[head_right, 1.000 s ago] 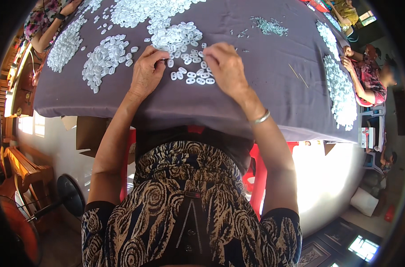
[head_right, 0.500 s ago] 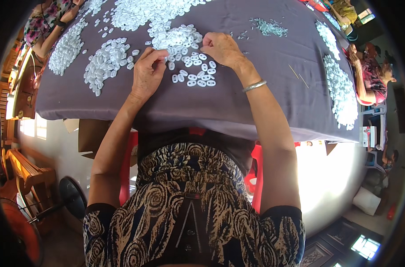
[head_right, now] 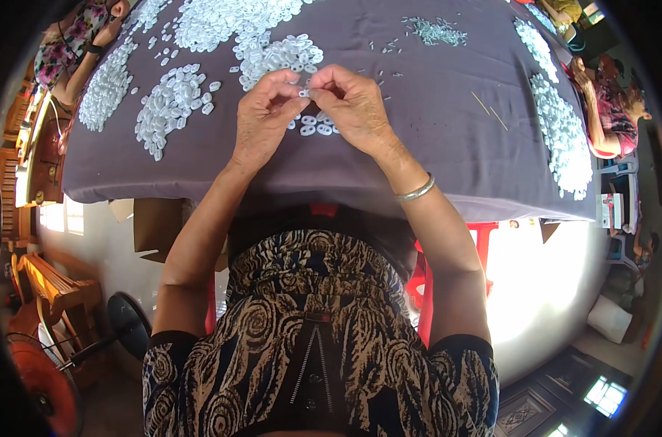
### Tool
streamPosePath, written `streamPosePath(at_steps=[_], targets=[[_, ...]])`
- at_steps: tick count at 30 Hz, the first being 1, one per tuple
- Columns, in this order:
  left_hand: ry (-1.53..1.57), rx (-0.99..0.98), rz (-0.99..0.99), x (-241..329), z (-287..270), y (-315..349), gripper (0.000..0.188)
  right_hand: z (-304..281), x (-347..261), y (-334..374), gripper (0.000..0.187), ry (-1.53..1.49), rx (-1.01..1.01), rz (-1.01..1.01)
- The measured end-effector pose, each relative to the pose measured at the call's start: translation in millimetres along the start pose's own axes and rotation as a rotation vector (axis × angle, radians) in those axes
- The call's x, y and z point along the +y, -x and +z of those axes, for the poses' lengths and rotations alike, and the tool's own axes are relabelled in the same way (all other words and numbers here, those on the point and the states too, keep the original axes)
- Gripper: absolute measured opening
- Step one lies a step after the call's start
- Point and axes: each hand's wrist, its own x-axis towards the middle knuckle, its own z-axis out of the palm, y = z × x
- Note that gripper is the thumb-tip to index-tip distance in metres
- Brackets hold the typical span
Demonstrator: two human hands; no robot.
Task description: Manually sorting and inspecting small white plastic components on a table in a manufacturing facility.
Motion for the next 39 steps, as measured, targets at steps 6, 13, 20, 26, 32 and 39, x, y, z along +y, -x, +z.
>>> streamPosePath(at_steps=[6,13,20,26,32,39], targets=[[0.051,-0.016,0.004,-2.5,-1.3,3.3,0.032,9.4,9.1,7.7,0.005,0.002,0.056,-0.039],[0.135,-0.064,-0.015,-5.1,-13.5,4.8,0.031,24.3,14.5,12.7,0.006,-0.024,0.114,-0.051],[0.094,-0.071,-0.107,-3.9,-20.6,5.2,0.029,12.5,0.1,8.0,0.002,0.045,0.041,-0.036],[0.062,-0.014,-0.042,-7.8,-21.4,1.4,0.031,-73.4,1.5,-4.8,0.002,0.467,0.191,-0.036],[0.068,0.003,-0.052,-7.2,-14.4,3.8,0.033,-73.9,12.9,0.8,0.006,0.684,-0.079,-0.163],[0.115,0.018,-0.022,-8.6,-14.9,2.6,0.033,-69.0,16.6,-4.3,0.007,0.901,-0.169,-0.385]])
